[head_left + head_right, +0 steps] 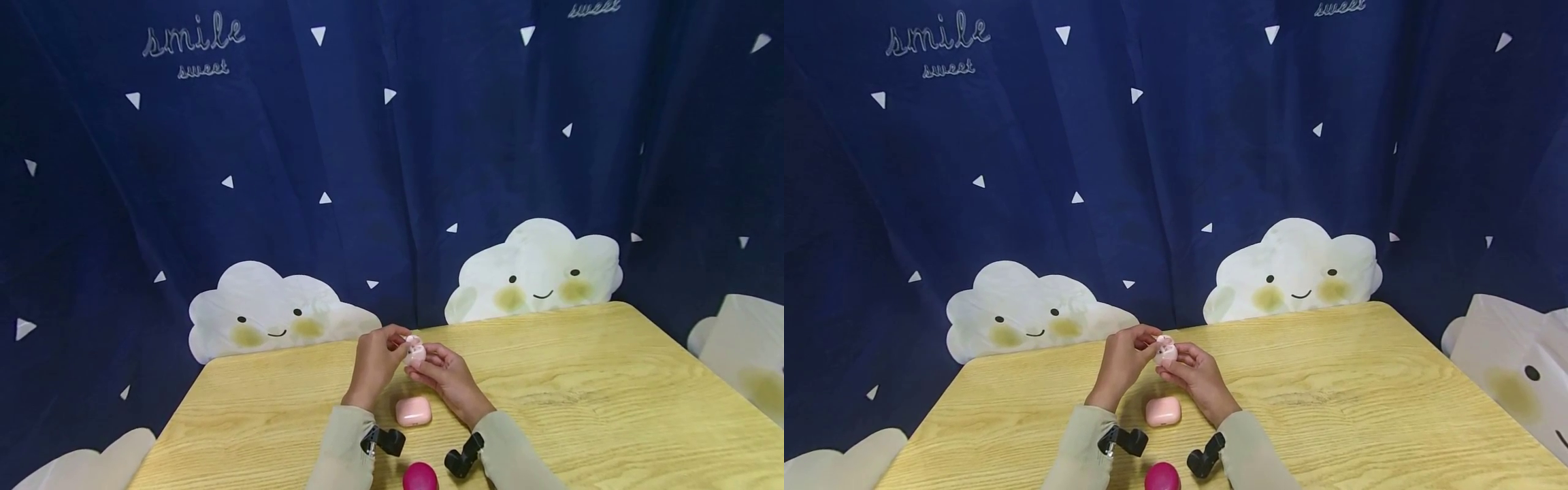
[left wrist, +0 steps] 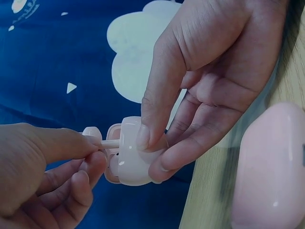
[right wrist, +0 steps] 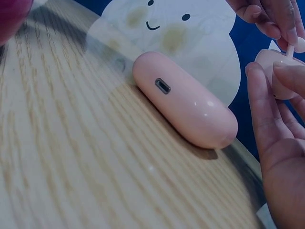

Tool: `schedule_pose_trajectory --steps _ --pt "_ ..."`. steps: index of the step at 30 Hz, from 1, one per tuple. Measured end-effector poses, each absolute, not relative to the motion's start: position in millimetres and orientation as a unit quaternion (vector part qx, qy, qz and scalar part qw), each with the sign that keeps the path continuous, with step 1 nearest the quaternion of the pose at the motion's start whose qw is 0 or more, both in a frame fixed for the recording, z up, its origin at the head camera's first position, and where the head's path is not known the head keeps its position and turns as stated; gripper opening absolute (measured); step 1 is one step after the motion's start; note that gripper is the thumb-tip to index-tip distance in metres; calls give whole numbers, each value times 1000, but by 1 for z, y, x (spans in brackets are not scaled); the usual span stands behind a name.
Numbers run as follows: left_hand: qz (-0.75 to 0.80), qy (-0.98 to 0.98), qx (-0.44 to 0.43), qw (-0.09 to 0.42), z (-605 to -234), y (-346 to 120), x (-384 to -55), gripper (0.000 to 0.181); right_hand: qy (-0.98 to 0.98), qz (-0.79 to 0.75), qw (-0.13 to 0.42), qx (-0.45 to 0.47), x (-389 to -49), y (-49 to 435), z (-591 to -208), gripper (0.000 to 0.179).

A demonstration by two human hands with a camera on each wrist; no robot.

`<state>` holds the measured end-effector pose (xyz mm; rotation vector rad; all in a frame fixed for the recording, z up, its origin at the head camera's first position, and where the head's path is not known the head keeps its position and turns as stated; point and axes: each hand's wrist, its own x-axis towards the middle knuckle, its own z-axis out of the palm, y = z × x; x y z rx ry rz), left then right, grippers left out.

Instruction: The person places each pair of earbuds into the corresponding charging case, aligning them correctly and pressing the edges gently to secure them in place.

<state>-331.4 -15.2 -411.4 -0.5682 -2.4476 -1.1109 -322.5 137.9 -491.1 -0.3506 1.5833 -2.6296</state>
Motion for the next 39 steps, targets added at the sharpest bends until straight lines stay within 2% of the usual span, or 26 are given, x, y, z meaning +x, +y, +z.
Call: schedule_pose_trajectory --steps 39 --pt "-383 -878 -201 205 -416 -14 -334 11 510 -853 28 -108 -324 138 -493 35"
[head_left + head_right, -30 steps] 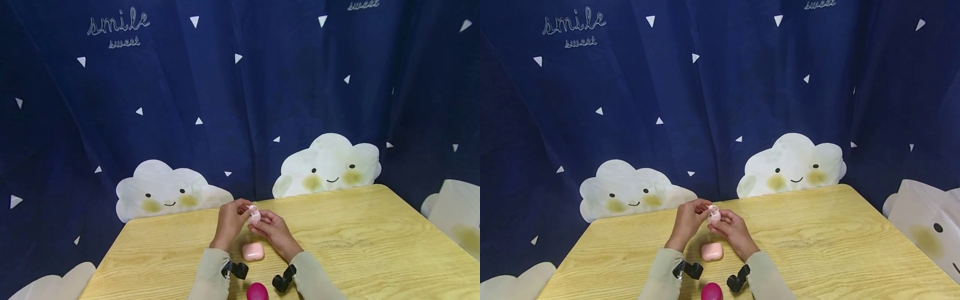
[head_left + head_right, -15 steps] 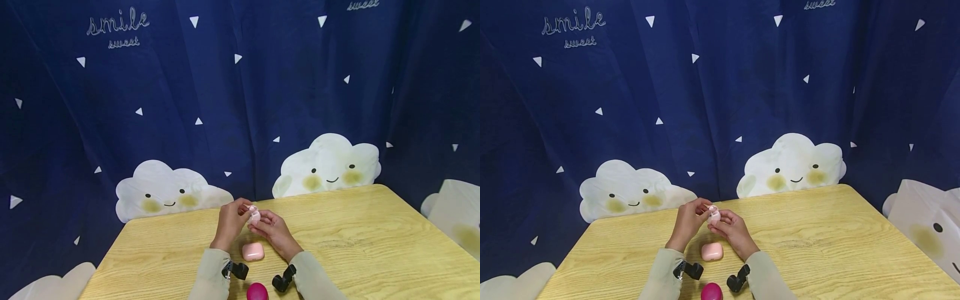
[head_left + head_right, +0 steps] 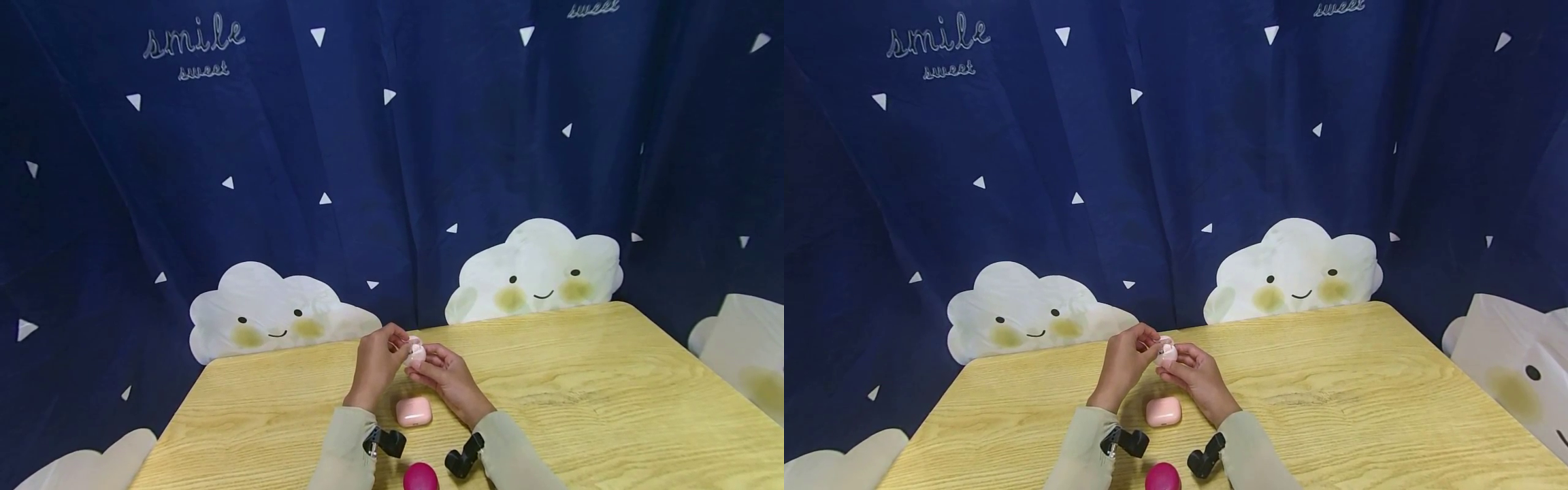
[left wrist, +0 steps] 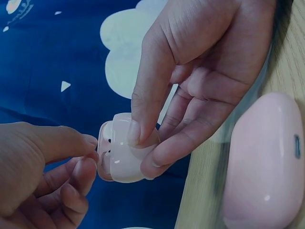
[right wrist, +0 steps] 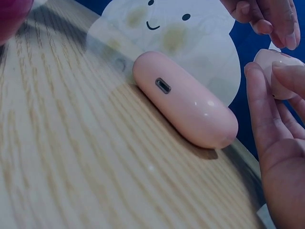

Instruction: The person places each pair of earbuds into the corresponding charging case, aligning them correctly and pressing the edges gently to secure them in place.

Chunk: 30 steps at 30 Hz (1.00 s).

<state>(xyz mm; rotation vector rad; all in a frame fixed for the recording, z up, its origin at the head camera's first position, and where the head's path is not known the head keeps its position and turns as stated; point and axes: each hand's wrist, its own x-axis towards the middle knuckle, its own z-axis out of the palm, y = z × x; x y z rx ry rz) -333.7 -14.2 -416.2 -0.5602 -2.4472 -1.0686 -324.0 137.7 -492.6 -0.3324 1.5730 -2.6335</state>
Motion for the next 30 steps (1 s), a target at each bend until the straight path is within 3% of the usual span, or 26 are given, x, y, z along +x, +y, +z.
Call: schedule_pose_trajectory --steps 10,21,24,30 --pt "-380 -874 -206 222 -414 -15 -335 12 508 -855 23 -106 -324 138 -490 35" --pt "-403 -870 -200 202 -414 -26 -336 10 512 -855 21 -79 -325 136 -490 42" --pt "-415 -872 -196 170 -413 -32 -337 8 508 -858 20 -73 -326 135 -490 43" --pt "-479 -856 -189 45 -421 -44 -341 12 503 -861 21 -73 -326 135 -491 37"
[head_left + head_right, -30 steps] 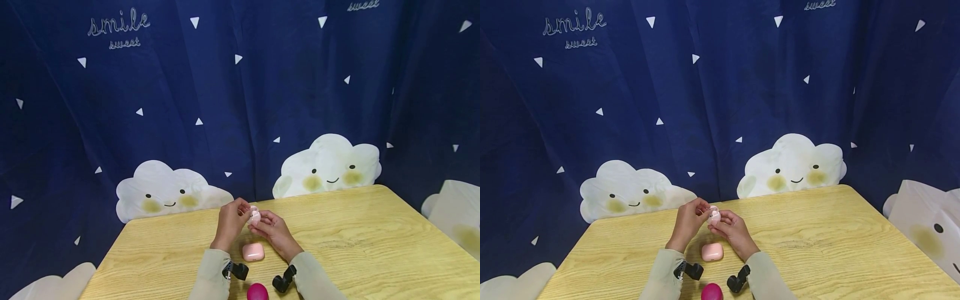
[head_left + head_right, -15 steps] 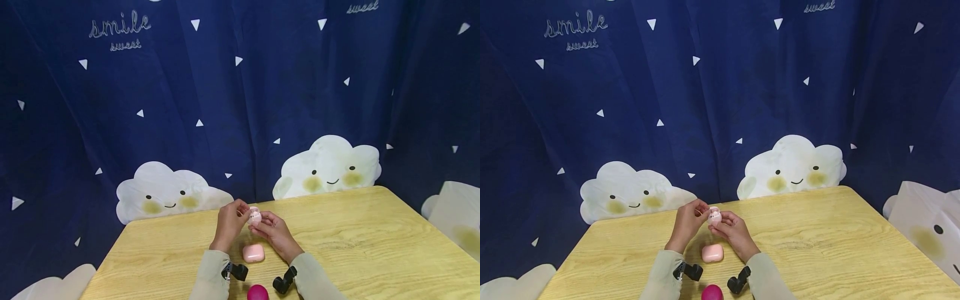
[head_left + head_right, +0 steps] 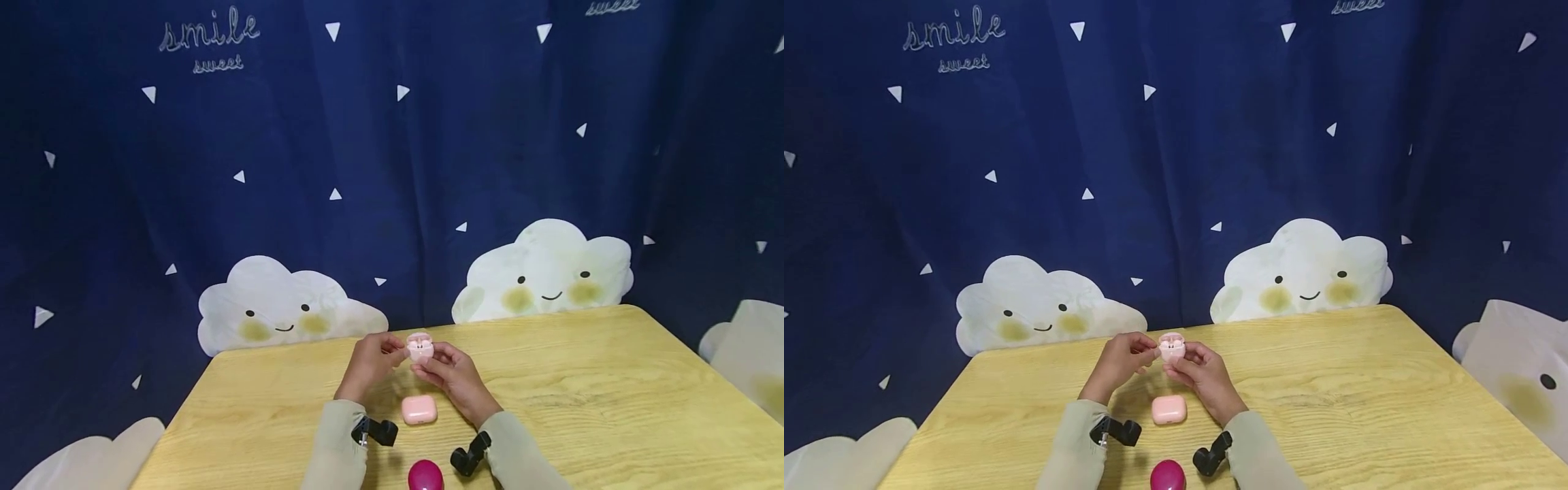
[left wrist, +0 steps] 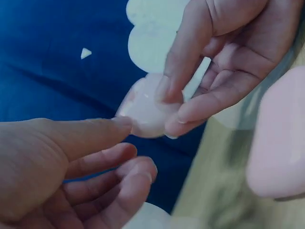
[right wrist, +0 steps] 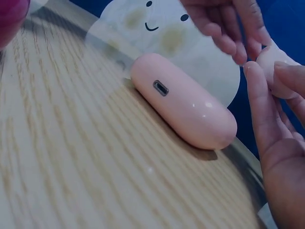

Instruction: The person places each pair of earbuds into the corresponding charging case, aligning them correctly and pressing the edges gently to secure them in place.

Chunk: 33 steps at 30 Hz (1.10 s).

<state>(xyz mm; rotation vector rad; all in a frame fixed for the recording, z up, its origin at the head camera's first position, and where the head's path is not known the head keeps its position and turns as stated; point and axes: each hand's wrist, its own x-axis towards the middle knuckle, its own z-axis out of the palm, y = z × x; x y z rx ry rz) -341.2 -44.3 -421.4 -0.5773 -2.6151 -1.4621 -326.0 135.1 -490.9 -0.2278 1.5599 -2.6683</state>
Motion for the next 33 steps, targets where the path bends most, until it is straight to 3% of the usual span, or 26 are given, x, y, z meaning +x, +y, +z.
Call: schedule_pose_trajectory --steps 6,12,33 --pt "-568 -800 -192 -18 -444 -42 -353 21 526 -846 14 -87 -330 141 -489 37" --pt "-668 -719 -187 -40 -463 -40 -360 27 570 -819 10 -72 -334 144 -489 43" --pt "-749 -650 -120 -52 -499 -52 -356 33 598 -800 -32 -38 -331 130 -498 42"
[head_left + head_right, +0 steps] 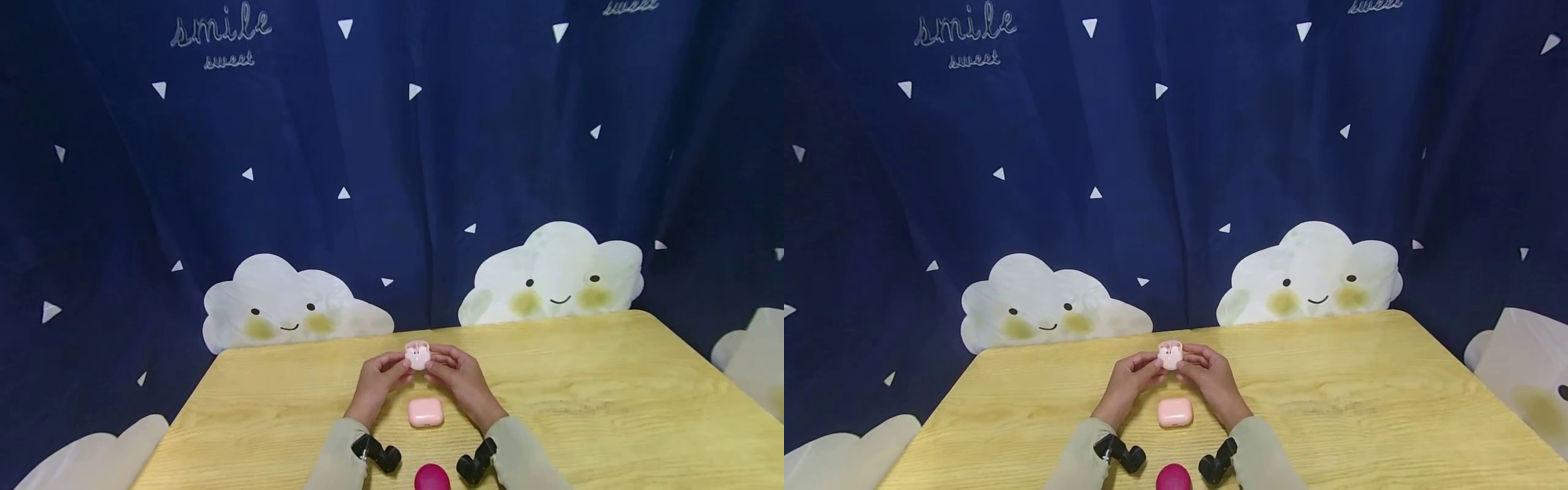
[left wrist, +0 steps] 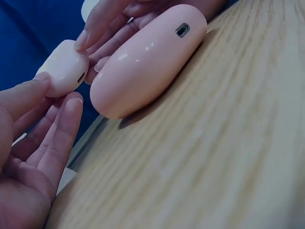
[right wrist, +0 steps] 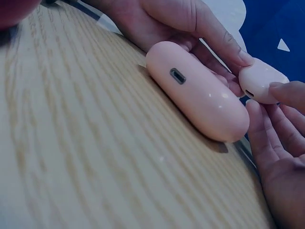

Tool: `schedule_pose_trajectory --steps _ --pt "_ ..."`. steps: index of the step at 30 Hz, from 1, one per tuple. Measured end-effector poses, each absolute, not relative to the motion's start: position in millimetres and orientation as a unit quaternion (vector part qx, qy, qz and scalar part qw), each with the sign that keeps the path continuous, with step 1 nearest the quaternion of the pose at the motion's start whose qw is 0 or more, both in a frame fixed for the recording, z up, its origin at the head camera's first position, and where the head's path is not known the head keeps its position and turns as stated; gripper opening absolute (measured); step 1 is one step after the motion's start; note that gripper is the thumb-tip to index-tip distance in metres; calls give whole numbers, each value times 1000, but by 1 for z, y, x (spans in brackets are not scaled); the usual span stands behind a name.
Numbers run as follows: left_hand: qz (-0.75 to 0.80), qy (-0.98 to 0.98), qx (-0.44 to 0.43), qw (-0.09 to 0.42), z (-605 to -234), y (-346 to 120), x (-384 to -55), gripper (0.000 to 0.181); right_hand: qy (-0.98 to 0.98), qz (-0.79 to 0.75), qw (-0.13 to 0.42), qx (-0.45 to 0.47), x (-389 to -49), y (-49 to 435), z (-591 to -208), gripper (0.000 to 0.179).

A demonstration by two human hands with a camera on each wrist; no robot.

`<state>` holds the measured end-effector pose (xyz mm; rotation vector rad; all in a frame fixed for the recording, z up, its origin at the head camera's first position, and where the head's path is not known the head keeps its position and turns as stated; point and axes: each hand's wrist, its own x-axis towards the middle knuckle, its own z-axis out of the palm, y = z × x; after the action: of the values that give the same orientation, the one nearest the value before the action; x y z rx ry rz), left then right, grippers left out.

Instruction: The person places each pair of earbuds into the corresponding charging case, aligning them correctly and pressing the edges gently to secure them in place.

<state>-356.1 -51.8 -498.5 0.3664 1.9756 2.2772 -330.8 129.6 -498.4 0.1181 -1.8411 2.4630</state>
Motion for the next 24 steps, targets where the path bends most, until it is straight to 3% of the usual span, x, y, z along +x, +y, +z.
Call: schedule_pose_trajectory --steps 15,24 --pt "748 648 140 31 -499 -51 -357 45 -609 792 38 26 -331 129 -496 42" --pt "742 655 139 38 -501 -53 -357 41 -607 794 31 29 -332 128 -496 40"
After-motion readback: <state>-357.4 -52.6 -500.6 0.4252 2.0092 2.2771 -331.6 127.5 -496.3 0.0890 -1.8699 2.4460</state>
